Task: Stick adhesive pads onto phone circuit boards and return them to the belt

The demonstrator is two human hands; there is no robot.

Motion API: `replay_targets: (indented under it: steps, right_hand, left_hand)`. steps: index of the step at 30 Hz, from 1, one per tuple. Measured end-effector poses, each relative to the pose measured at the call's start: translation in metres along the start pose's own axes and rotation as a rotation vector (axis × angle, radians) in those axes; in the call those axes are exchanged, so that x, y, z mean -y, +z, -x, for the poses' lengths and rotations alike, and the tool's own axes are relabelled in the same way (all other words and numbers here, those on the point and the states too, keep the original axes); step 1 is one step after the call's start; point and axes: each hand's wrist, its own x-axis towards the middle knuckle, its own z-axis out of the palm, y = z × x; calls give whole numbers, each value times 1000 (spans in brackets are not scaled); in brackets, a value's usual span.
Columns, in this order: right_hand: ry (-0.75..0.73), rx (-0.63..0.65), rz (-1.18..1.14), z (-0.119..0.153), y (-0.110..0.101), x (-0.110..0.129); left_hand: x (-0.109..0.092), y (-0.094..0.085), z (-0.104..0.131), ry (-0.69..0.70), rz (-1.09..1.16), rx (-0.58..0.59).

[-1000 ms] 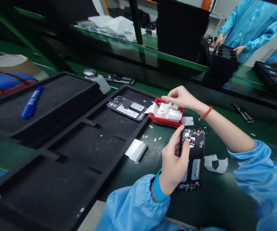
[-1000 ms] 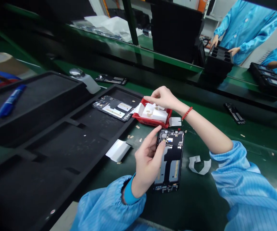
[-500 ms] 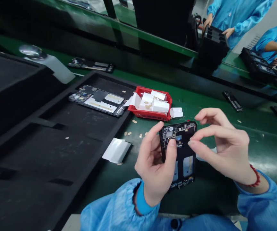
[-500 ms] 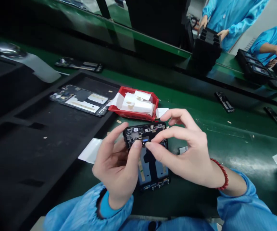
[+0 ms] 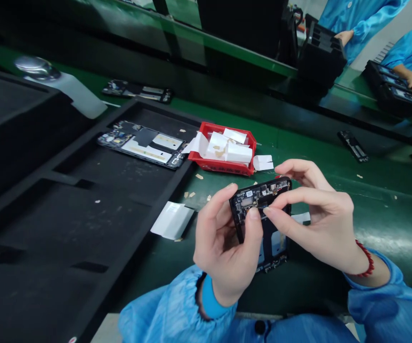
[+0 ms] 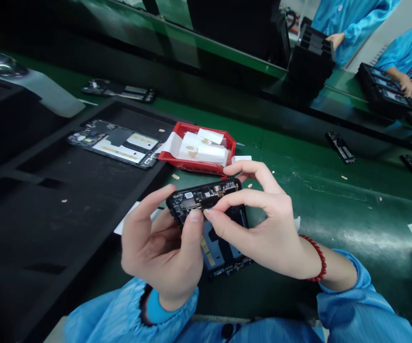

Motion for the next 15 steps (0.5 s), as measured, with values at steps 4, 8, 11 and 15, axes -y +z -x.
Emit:
replay_targets:
  steps: [4,8,11,15]
  right_hand:
    - [1,-13,-5,2,3,-1]
    - [-15,-32,-15,4,6,-2]
    - [-23,-46,-29,5,8,-4]
    - [-31,-72,-39,6,10,-4]
  left_hand:
    - [-1,0,1,5,-7,-13]
    - [-1,0,0,14,4,-26]
    - [-1,0,1,3,10,-37]
    - [-2,0,3,22,-11,-65]
